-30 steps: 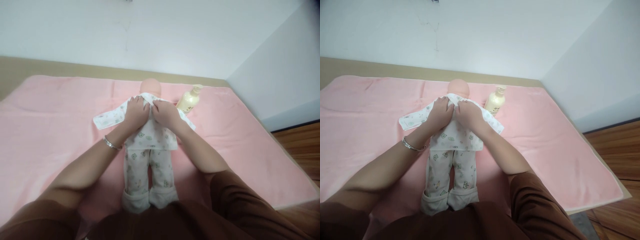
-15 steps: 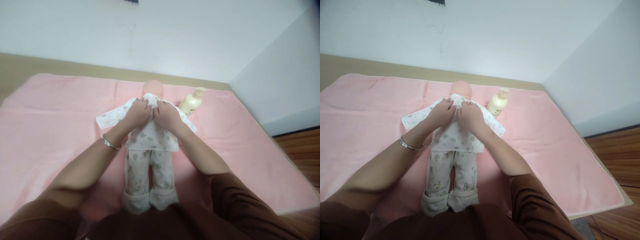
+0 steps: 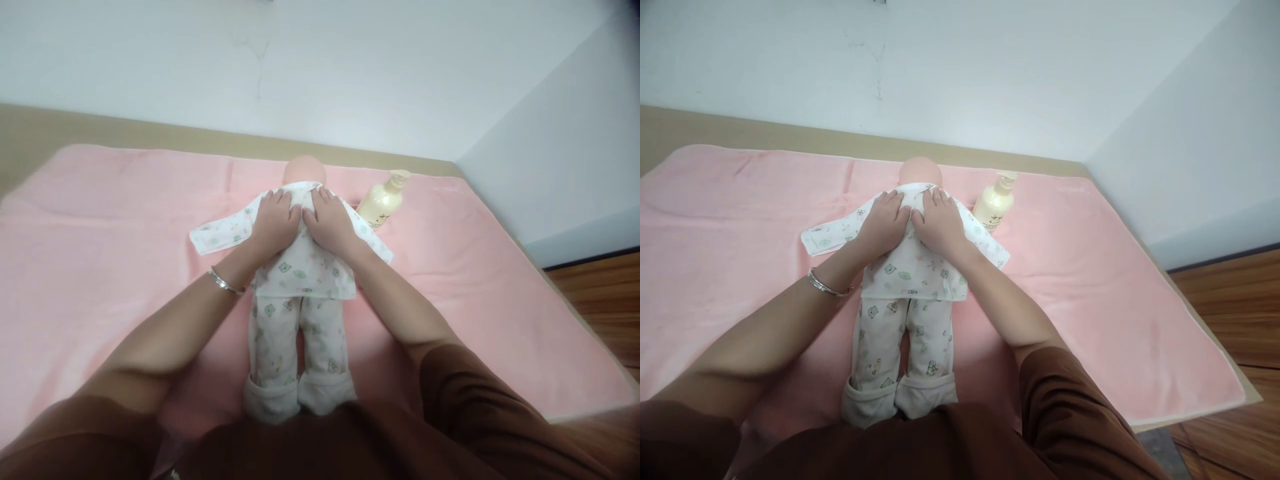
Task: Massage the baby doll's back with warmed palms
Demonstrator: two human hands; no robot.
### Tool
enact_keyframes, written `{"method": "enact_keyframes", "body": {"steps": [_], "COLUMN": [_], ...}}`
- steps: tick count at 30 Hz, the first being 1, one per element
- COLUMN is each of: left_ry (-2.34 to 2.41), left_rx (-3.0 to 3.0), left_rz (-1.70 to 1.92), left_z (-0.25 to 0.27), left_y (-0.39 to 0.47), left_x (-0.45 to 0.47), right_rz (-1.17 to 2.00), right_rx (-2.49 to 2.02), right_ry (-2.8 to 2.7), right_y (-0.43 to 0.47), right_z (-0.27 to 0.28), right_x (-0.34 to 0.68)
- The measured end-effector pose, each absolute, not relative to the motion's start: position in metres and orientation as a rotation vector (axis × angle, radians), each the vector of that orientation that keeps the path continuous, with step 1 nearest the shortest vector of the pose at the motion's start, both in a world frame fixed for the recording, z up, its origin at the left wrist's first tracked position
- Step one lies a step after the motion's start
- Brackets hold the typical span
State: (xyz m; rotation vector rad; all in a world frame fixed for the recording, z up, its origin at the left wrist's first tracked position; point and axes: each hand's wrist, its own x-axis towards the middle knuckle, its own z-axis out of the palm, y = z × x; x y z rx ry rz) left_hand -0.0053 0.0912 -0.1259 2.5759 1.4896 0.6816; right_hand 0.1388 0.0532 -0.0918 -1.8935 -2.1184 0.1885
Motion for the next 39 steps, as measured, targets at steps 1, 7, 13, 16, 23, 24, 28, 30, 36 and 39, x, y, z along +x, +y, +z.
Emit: {"method": "enact_keyframes", "body": {"steps": [1,7,13,16,23,24,28,30,36,39], "left_ry": [1.500,1.486,1.401,1.408,1.412,1.432,1.491,1.495,1.477,1.457], "left_rx": [2.558,2.588,2.439,2.359,2.320,2.319,2.463,2.542,2.520,2.407], "left_rz": [0.680,0.683,0.639,0.604,0.733,0.729,0.682,0.706,0.810,0.789], "left_z": [-0.125,-0.114,-0.089,-0.091,-0.110,-0.110,-0.109,-0.110,-0.112,-0.111], "left_y": [0.091,0.078,0.062,0.073,0.100,0.100,0.087,0.075,0.061,0.072], "left_x": [-0.005,-0.004,-0.005,-0.009,-0.012,-0.011,-0.007,-0.002,0.007,0.002], "right_rz": [0.167,0.143,0.119,0.025,-0.182,-0.143,0.043,0.107,0.153,0.049], "right_rx": [-1.902,-1.872,-1.842,-1.846,-1.819,-1.808,-1.814,-1.846,-1.889,-1.905], "right_ry": [-2.110,-2.132,-2.168,-2.167,-2.250,-2.261,-2.201,-2.156,-2.100,-2.131], "right_y": [0.055,0.058,0.057,0.046,0.014,0.016,0.033,0.044,0.058,0.042], "right_z": [-0.095,-0.100,-0.097,-0.097,-0.089,-0.088,-0.088,-0.090,-0.094,-0.092], "right_x": [0.139,0.142,0.147,0.136,0.112,0.114,0.127,0.134,0.143,0.132]}}
